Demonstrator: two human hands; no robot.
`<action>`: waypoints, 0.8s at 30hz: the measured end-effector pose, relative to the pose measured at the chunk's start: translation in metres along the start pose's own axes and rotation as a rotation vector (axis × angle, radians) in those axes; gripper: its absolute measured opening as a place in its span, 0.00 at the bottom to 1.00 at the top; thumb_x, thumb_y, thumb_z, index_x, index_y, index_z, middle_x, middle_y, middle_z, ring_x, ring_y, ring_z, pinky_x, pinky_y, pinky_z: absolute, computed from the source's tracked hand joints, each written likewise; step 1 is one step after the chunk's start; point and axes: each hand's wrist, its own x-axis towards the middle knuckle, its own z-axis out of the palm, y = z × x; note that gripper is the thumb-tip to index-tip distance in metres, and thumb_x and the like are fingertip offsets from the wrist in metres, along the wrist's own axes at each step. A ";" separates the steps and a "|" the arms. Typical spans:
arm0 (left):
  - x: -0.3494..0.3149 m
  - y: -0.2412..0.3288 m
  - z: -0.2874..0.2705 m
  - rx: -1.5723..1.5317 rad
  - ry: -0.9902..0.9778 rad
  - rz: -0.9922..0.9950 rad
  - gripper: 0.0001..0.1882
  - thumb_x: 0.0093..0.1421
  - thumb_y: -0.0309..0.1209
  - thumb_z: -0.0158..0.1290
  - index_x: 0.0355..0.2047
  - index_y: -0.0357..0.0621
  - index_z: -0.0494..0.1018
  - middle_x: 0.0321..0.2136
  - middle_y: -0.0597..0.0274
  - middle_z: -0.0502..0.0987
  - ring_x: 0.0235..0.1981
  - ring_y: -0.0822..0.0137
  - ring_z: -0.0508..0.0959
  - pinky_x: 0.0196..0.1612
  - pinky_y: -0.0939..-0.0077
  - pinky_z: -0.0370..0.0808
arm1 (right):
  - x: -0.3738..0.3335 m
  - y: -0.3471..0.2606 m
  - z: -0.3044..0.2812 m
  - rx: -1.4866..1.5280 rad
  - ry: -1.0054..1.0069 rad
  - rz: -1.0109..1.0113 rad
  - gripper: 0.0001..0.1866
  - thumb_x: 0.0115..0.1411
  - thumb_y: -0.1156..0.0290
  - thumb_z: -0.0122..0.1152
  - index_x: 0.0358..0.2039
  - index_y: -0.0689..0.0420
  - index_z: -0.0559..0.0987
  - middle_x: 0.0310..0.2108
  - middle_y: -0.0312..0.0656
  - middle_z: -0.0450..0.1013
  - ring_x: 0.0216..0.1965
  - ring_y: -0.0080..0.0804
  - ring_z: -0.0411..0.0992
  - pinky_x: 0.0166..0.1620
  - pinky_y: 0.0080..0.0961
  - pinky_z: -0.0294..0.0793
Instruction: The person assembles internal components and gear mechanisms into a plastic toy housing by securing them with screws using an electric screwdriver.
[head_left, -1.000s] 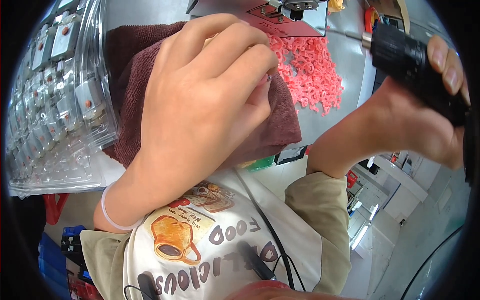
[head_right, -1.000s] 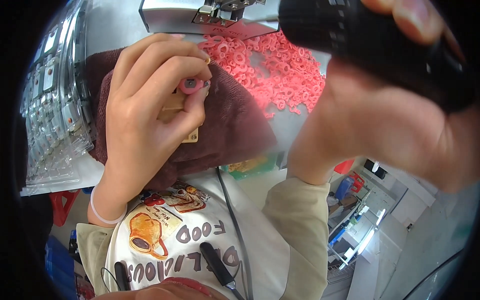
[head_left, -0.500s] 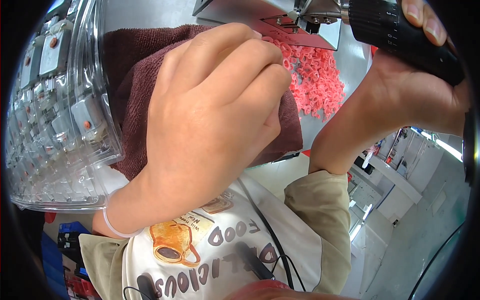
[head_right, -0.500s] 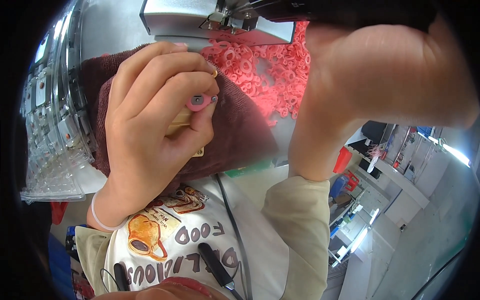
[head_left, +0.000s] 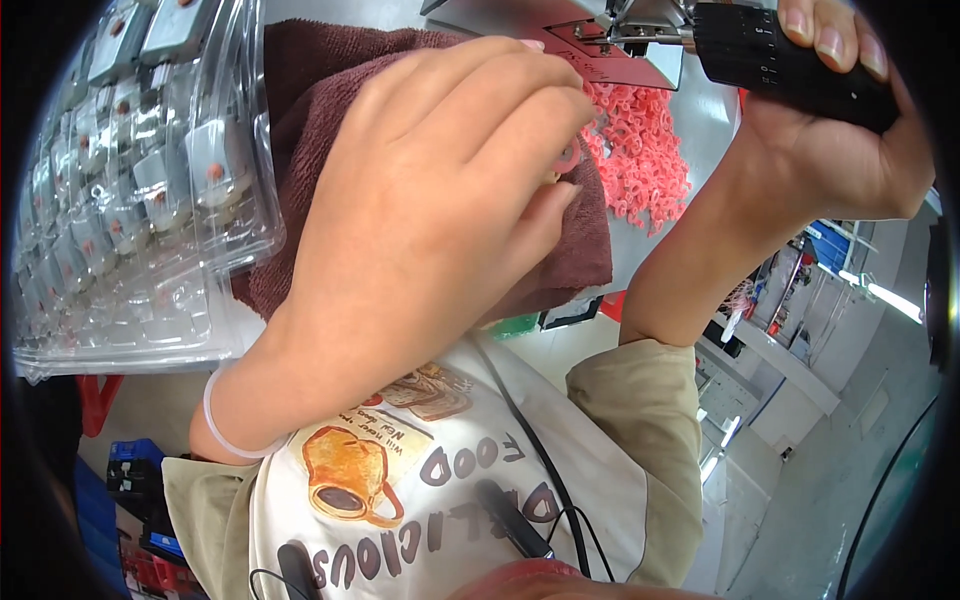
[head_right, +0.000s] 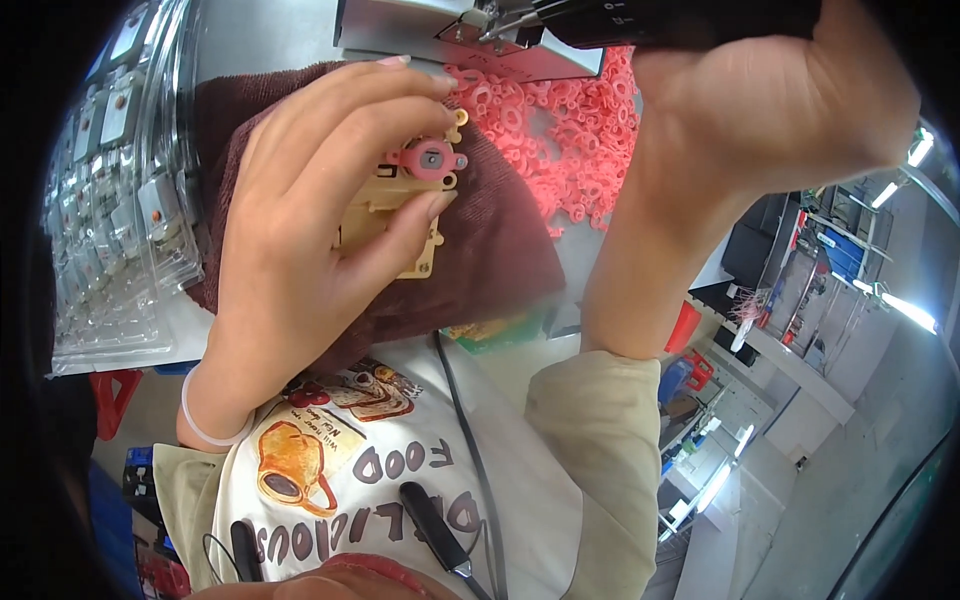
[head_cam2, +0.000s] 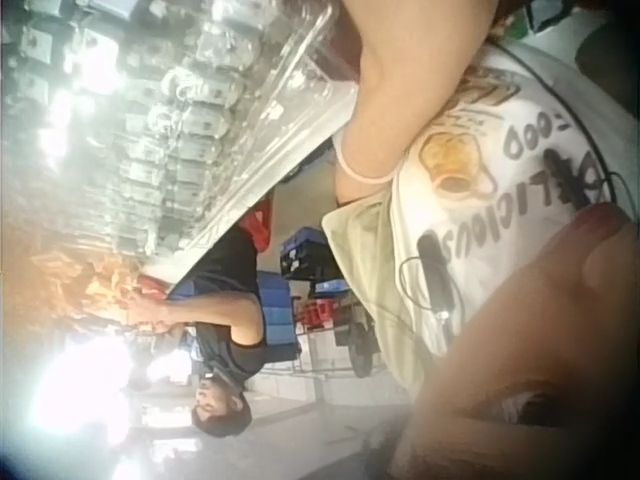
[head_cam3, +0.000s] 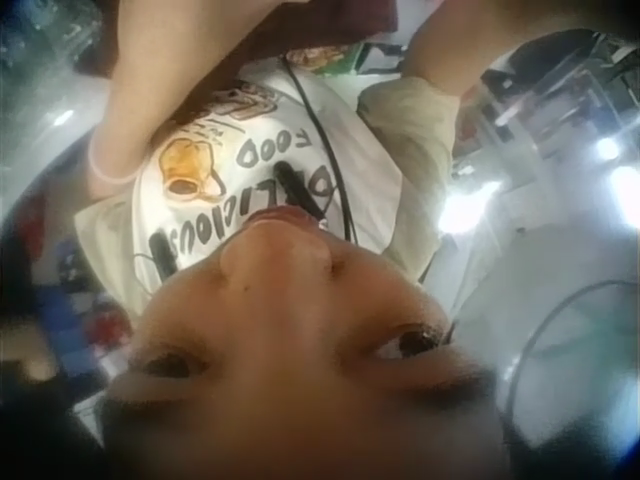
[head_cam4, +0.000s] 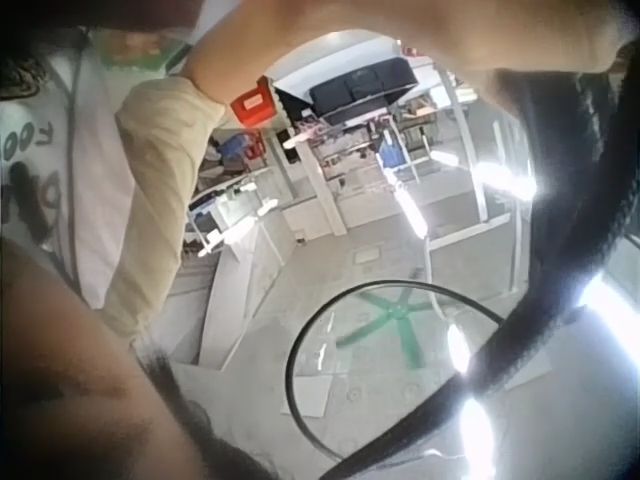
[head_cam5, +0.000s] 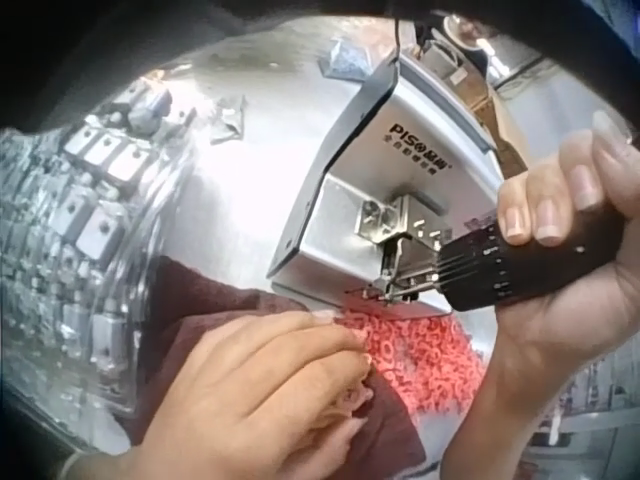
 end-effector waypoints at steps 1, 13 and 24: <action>0.001 0.000 -0.002 0.011 -0.005 0.001 0.19 0.45 0.22 0.63 0.41 0.44 0.76 0.44 0.62 0.79 0.51 0.54 0.76 0.52 0.62 0.70 | -0.003 -0.008 0.004 -0.010 -0.003 0.002 0.11 0.51 0.62 0.53 0.17 0.49 0.64 0.21 0.30 0.61 0.20 0.22 0.60 0.27 0.24 0.61; -0.002 -0.009 -0.012 0.016 0.015 0.031 0.13 0.48 0.25 0.62 0.36 0.45 0.78 0.44 0.65 0.79 0.46 0.59 0.76 0.48 0.68 0.69 | -0.033 -0.069 0.059 -0.049 -0.078 0.048 0.11 0.51 0.63 0.52 0.16 0.49 0.64 0.21 0.30 0.61 0.19 0.22 0.60 0.27 0.24 0.61; -0.013 -0.009 -0.008 -0.007 0.077 0.102 0.11 0.46 0.24 0.61 0.32 0.44 0.77 0.40 0.66 0.80 0.43 0.61 0.77 0.47 0.66 0.70 | -0.053 -0.062 0.106 -0.083 -0.140 0.069 0.11 0.52 0.63 0.51 0.16 0.49 0.65 0.21 0.30 0.61 0.19 0.22 0.60 0.26 0.25 0.61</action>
